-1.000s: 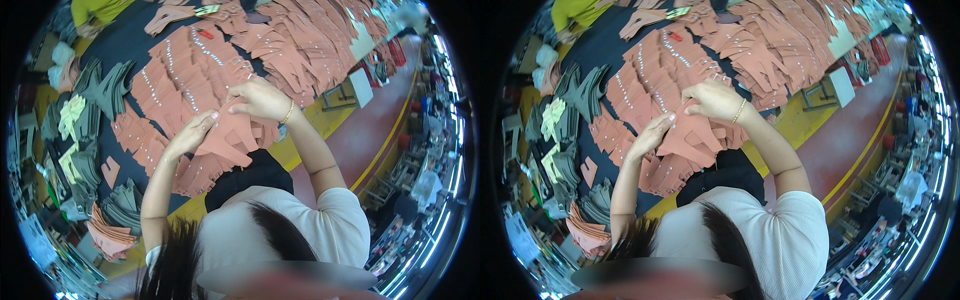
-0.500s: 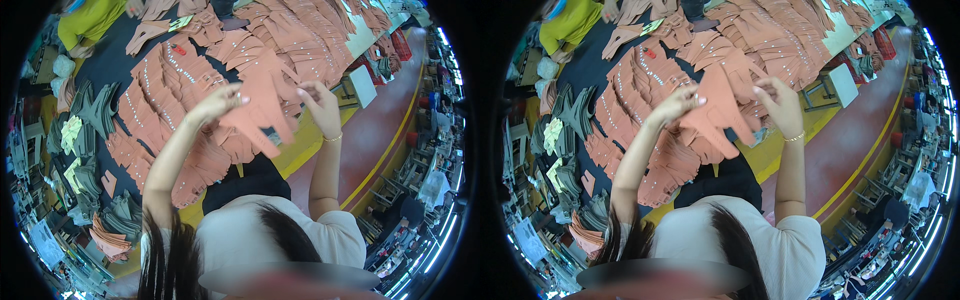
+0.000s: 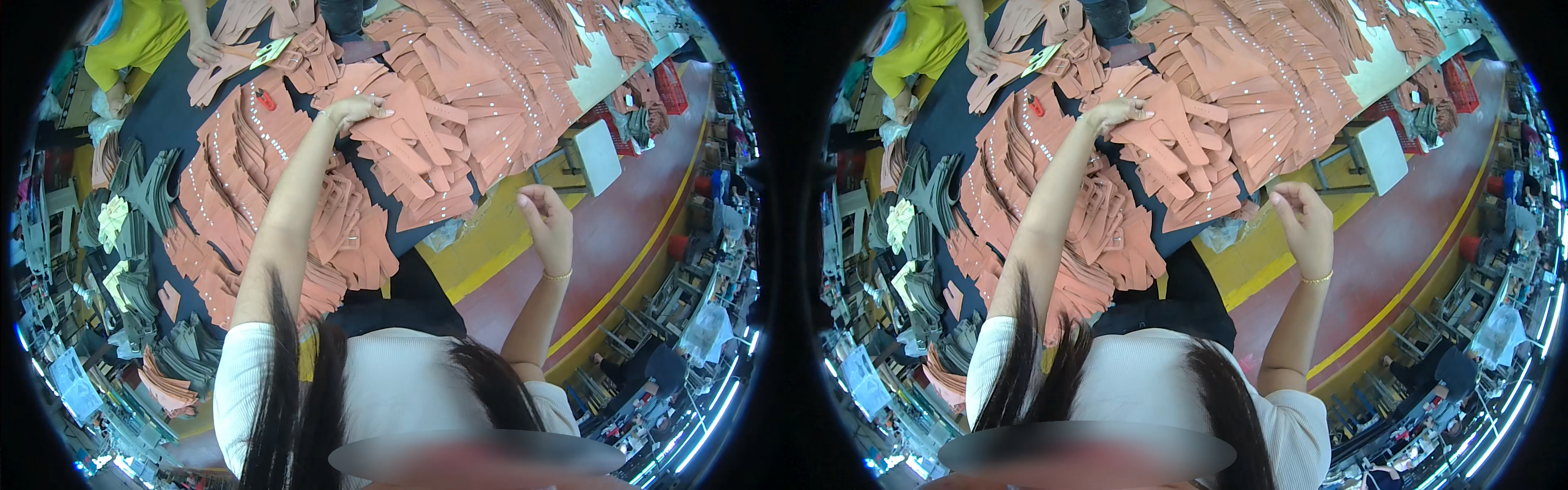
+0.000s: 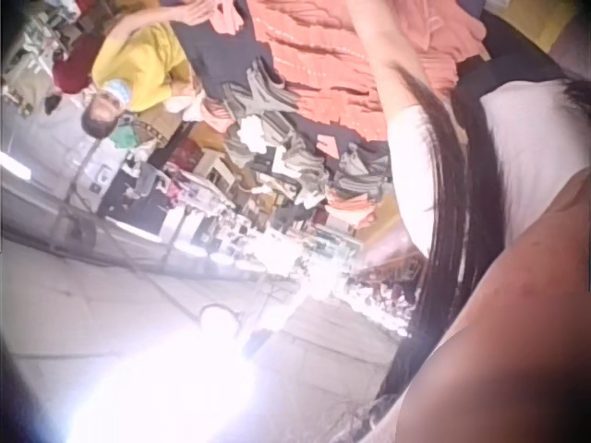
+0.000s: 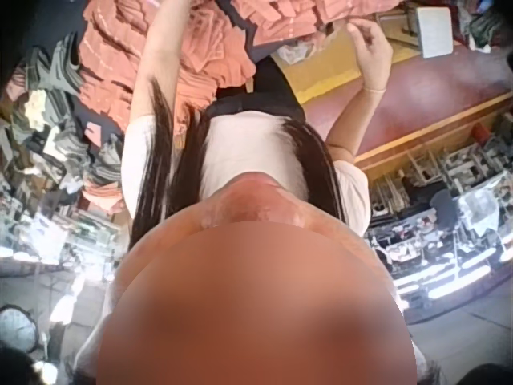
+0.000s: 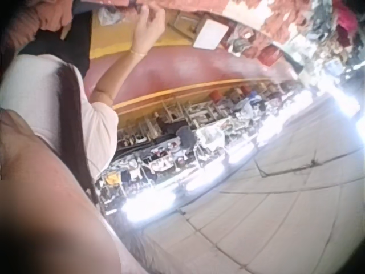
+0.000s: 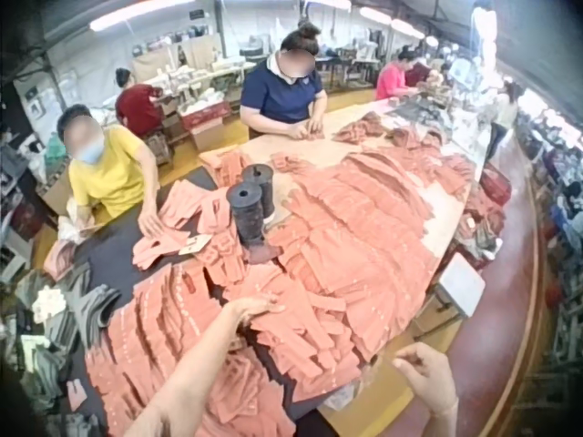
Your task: The person sorts and stacks light pink fabric pieces on a large table. They repeatedly pick up pieces, align them, and place them into neat piles while occasionally moving other stacks aside.
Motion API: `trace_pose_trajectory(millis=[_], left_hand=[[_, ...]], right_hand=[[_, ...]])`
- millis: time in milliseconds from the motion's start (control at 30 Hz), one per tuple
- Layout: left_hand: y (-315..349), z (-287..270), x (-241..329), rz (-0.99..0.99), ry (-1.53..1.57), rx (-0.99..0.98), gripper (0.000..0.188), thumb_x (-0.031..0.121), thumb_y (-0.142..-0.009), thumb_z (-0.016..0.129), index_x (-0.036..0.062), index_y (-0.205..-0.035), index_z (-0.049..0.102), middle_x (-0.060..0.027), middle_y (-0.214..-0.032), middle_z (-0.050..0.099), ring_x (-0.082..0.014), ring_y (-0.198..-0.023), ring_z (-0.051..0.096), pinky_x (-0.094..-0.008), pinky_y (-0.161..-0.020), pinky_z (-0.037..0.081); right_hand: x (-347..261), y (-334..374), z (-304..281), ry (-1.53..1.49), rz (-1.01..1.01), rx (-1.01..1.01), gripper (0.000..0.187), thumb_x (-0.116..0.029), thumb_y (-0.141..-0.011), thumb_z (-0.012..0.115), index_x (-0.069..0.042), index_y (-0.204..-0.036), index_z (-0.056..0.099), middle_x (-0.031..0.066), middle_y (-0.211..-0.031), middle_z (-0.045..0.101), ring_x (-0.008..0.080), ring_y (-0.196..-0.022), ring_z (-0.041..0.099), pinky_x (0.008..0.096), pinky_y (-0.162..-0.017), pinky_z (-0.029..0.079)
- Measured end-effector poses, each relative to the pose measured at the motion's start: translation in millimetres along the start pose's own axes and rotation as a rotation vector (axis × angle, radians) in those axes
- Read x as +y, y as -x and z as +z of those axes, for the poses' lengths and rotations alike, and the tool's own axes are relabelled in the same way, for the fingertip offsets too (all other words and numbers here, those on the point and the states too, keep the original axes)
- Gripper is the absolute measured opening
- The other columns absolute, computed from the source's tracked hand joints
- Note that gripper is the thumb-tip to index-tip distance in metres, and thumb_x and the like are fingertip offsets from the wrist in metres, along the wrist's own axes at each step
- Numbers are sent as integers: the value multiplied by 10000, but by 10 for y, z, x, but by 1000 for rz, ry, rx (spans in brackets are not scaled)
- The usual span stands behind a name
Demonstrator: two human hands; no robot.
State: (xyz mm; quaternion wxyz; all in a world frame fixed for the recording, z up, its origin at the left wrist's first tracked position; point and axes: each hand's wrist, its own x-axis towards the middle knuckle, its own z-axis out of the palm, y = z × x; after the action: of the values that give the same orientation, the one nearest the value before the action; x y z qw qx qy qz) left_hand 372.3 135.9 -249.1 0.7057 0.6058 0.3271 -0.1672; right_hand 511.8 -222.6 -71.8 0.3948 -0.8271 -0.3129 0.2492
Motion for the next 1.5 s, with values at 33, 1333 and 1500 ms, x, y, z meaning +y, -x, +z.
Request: trace_pose_trajectory(millis=[33,1333,1500], left_hand=[[-6,-10,-16,-25,-34,-7,406,276,-851,743,12,-1142,640,-37,-1047,655,-132,-879,601,-263,-793,474],[5005,1468,-3653,-190,145,1592,269,209,-900,662,-7,-1060,655,-89,-950,674,-163,-839,619,-299,-780,498],[5056,1534,-3661,-204,77,1623,267,207,-868,672,4,-1041,656,-114,-956,663,-201,-831,635,-326,-791,501]], right_hand=[[5,-12,1,-5,-6,-7,181,-113,-881,679,20,-1000,648,67,-879,683,120,-776,628,259,-729,504],[-950,-755,3385,1016,-888,-595,534,-274,-815,698,-194,-1319,540,83,-1303,561,326,-1219,517,517,-973,435],[-998,-577,3412,1110,-1026,-464,561,-266,-781,741,-195,-1305,552,57,-1280,557,270,-1184,530,507,-990,412]])
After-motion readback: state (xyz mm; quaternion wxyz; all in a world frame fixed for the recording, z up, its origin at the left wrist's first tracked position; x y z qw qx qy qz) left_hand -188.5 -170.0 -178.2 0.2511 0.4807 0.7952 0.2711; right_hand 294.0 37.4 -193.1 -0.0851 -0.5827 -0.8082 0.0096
